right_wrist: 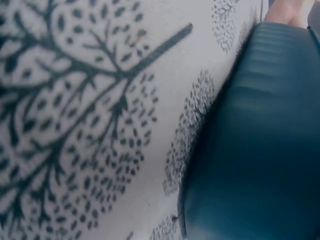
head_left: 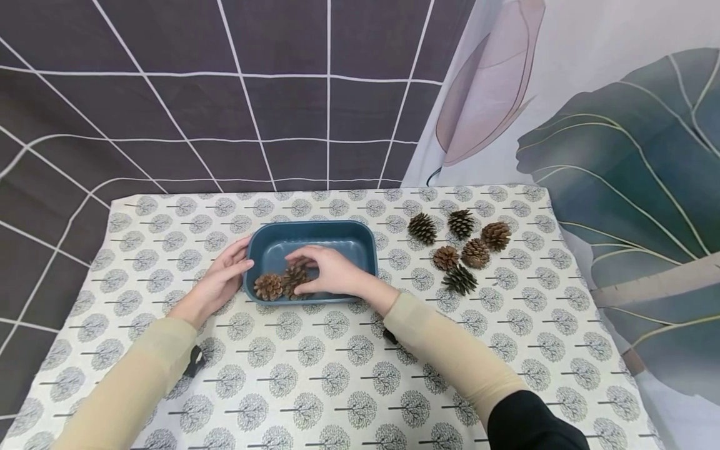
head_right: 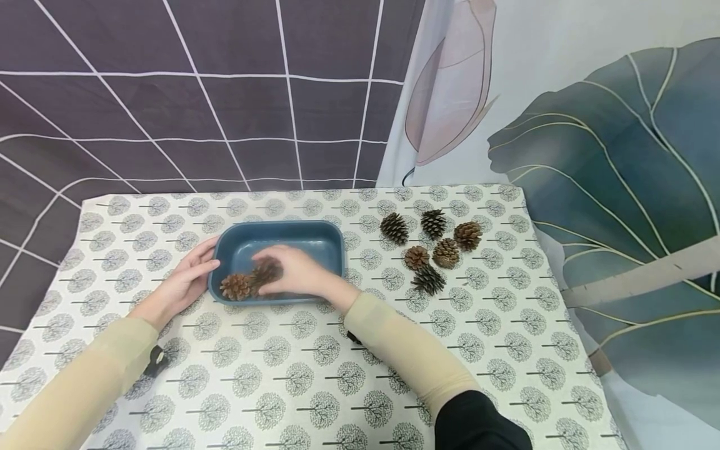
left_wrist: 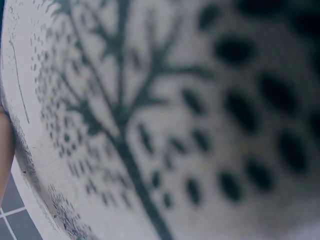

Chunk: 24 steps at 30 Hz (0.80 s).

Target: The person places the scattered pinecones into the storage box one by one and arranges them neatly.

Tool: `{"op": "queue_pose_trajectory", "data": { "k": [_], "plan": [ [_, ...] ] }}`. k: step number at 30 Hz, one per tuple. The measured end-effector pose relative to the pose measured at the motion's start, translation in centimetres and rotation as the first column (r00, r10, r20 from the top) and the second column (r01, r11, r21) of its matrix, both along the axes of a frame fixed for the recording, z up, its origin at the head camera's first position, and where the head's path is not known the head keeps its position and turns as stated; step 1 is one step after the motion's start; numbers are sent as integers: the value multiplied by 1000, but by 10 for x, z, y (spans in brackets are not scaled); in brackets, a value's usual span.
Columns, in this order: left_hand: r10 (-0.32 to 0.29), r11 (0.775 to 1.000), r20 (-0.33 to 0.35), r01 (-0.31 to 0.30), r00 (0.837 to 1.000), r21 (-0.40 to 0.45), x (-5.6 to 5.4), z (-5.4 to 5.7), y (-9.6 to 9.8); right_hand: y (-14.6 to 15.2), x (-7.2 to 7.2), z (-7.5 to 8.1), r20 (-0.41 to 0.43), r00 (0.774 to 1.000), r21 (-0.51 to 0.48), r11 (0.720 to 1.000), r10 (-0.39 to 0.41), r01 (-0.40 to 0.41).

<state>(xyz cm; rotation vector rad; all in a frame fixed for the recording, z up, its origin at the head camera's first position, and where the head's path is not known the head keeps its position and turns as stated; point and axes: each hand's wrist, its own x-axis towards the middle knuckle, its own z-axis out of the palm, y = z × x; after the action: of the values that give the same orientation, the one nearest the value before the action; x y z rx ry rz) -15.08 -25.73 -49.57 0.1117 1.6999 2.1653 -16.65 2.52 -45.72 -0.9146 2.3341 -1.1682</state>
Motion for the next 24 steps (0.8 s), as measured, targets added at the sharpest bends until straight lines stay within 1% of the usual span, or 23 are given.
{"op": "queue_pose_trajectory", "data": {
  "k": [4, 9, 14, 18, 24],
  "plan": [
    [-4, 1000, -7, 4, 1000, 9, 0, 1, 0, 8, -2, 4, 9, 1000, -33, 999, -13, 14],
    [-4, 1000, -3, 4, 1000, -2, 0, 3, 1, 22, -4, 12, -19, 998, -50, 997, -52, 51],
    [-4, 1000, 8, 4, 1000, -22, 1, 4, 1, 40, -9, 18, -46, 995, -100, 991, -91, 86],
    [-4, 999, 11, 5, 1000, -31, 1, 4, 1, 55, -12, 23, -38, 993, -148, 983, -114, 107],
    [-4, 1000, -1, 4, 1000, -18, 0, 2, 0, 78, -12, 34, -15, 985, -201, 966, -170, 163]
  ]
}}
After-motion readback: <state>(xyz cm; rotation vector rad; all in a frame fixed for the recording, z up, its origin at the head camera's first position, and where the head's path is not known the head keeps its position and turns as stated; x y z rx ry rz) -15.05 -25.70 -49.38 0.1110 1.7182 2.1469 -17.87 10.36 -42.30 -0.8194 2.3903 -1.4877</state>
